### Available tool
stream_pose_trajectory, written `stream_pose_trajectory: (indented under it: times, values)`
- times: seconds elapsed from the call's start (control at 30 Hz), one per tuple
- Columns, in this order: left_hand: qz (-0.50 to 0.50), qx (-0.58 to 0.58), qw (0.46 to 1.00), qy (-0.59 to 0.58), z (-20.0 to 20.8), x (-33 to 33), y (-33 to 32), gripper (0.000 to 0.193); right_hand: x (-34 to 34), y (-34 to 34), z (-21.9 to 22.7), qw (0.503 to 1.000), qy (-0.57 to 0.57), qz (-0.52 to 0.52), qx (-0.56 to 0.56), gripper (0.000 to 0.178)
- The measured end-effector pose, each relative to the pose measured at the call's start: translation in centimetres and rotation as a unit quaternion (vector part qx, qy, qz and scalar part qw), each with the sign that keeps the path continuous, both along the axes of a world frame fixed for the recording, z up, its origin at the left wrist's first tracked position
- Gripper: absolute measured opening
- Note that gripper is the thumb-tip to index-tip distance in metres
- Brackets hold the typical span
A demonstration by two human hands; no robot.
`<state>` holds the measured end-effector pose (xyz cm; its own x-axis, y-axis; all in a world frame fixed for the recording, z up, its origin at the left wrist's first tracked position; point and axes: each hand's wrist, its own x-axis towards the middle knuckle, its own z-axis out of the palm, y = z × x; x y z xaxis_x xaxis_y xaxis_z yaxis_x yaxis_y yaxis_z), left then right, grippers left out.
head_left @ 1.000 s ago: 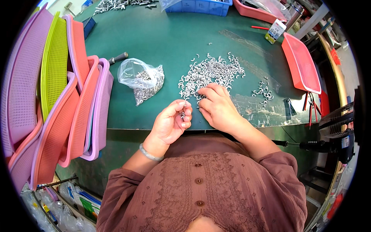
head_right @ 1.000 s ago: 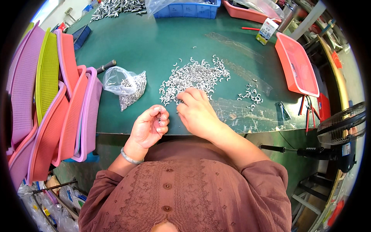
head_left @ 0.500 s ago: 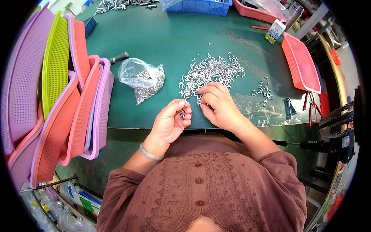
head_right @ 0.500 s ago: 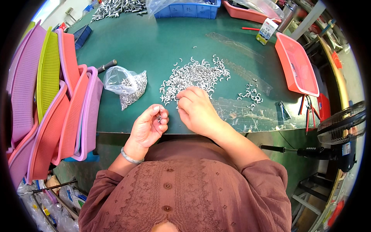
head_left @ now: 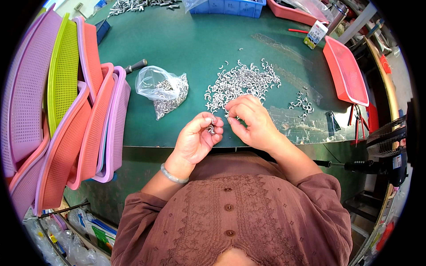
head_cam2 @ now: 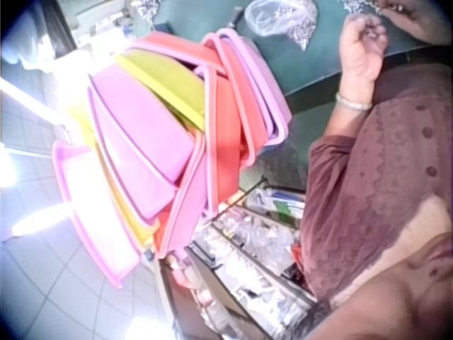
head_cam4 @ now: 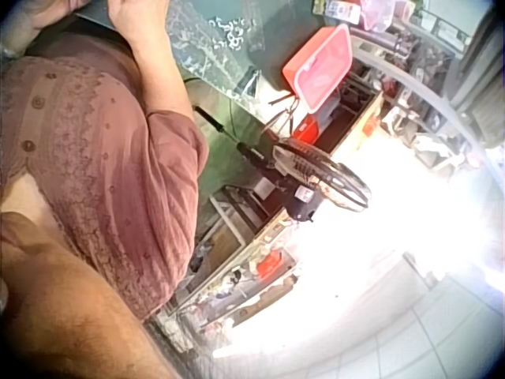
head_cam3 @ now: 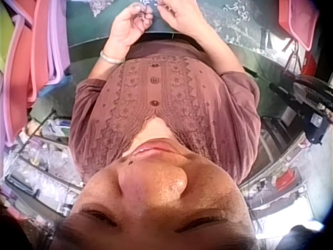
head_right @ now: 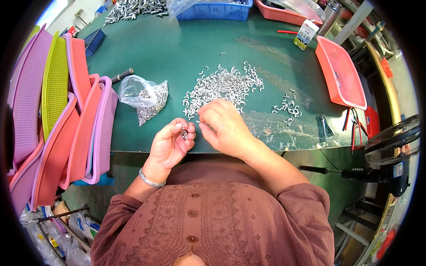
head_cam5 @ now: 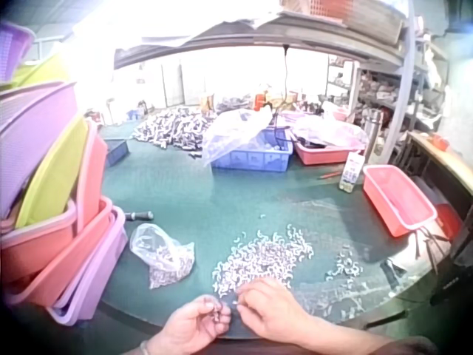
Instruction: The person sits at a green workbench and assembles small silver metal hooks by hand. They pick up individual hooks from a large pile on the table, manipulate them to interlock or attach components, and place the finished units into a clear plastic bag. The process is repetitive and performed entirely by hand without tools.
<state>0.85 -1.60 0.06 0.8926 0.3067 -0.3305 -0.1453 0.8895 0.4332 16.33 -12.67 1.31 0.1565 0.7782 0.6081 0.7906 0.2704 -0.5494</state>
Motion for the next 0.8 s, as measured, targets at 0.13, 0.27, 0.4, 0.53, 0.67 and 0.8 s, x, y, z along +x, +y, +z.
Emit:
stream_pose_trajectory:
  times: [0.13, 0.27, 0.4, 0.53, 0.67, 0.8]
  values:
    - [-0.004, 0.018, 1.000, -0.004, 0.41, -0.09, -0.10, 0.007, -0.01, -0.18, 0.12, 1.000, -0.010, -0.001, -0.001, 0.019]
    - [-0.002, 0.032, 0.999, -0.008, 0.51, -0.09, -0.19, 0.007, -0.07, -0.26, 0.23, 1.000, -0.011, -0.002, 0.005, 0.019]
    - [0.004, 0.032, 0.999, -0.007, 0.34, 0.00, -0.19, 0.006, -0.06, -0.24, 0.32, 1.000, -0.010, 0.000, 0.009, 0.020]
    - [0.011, 0.023, 1.000, -0.002, 0.15, 0.23, -0.08, 0.007, -0.15, -0.11, 0.35, 1.000, -0.015, -0.005, 0.011, 0.020]
    - [0.009, 0.026, 0.999, 0.019, 0.00, 0.52, -0.15, 0.011, -0.33, 0.15, 0.58, 0.999, -0.040, -0.013, 0.011, 0.020]
    - [-0.002, 0.043, 0.998, 0.041, 0.44, 0.80, -0.52, 0.010, -0.58, 0.42, 0.80, 0.996, -0.084, -0.027, 0.014, 0.020]
